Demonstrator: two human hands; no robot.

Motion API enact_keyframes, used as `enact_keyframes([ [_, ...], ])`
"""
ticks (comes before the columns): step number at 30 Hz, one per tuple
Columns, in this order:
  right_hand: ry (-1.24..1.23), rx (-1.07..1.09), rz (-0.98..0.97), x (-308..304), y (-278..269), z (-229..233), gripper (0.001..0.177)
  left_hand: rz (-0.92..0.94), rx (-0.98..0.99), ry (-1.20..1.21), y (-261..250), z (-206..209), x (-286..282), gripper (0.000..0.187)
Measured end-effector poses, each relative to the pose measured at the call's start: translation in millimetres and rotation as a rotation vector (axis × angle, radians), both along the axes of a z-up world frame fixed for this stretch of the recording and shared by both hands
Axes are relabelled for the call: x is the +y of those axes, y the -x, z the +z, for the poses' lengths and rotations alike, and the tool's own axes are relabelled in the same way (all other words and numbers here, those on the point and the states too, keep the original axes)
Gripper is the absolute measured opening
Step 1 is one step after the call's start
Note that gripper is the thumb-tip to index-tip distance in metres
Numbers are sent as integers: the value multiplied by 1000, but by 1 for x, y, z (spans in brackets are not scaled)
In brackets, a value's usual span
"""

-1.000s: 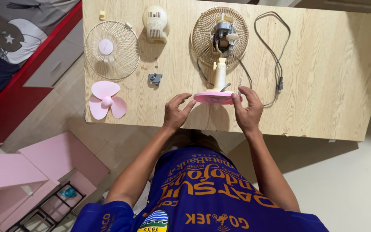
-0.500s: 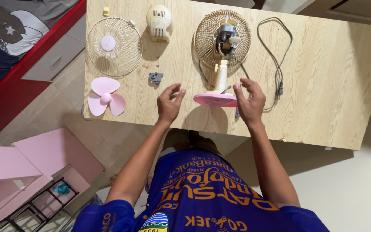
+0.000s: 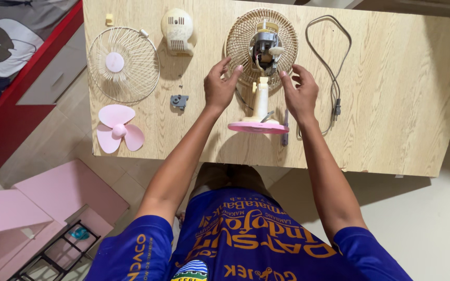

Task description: The person assembles a small electric fan on a wooden table. They attach the motor housing to the fan stand, secure it with a screwdriver, then install the fan blades and front grille, tightening screws to complete the assembly.

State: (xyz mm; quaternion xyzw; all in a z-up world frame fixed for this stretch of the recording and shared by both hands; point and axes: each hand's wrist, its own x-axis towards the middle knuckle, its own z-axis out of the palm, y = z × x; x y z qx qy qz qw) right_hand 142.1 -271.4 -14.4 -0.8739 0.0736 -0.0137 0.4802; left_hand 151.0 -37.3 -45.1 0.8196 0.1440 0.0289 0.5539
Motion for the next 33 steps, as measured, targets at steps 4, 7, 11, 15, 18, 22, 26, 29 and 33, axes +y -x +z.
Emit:
enact_keyframes([
  [4,-51,106,-96,-9,-25,-37,66,-25,115,-91,-27,-19,-7,75],
  [7,-41,168,-169,-19,-47,-70,73,-15,131,-84,-42,-34,-8,85],
  [11,-55,283,-219,-27,-69,-93,79,32,335,0,-60,-42,-12,95],
  [15,-123,325,-239,-28,-76,-91,85,67,305,-47,-65,-48,-16,99],
  [18,-177,382,-259,-24,-78,-80,70,55,362,27,-65,-50,-18,77],
  [22,-263,429,-258,-19,-81,-65,47,99,351,-83,-69,-54,-20,80],
  [26,-280,423,-266,-16,-78,-56,40,112,394,-42,-69,-58,-20,85],
  [29,-294,414,-280,-13,-77,-50,38,125,371,-68,-68,-56,-19,91],
  [33,-287,434,-296,-9,-75,-44,37,92,451,5,-63,-51,-17,79],
])
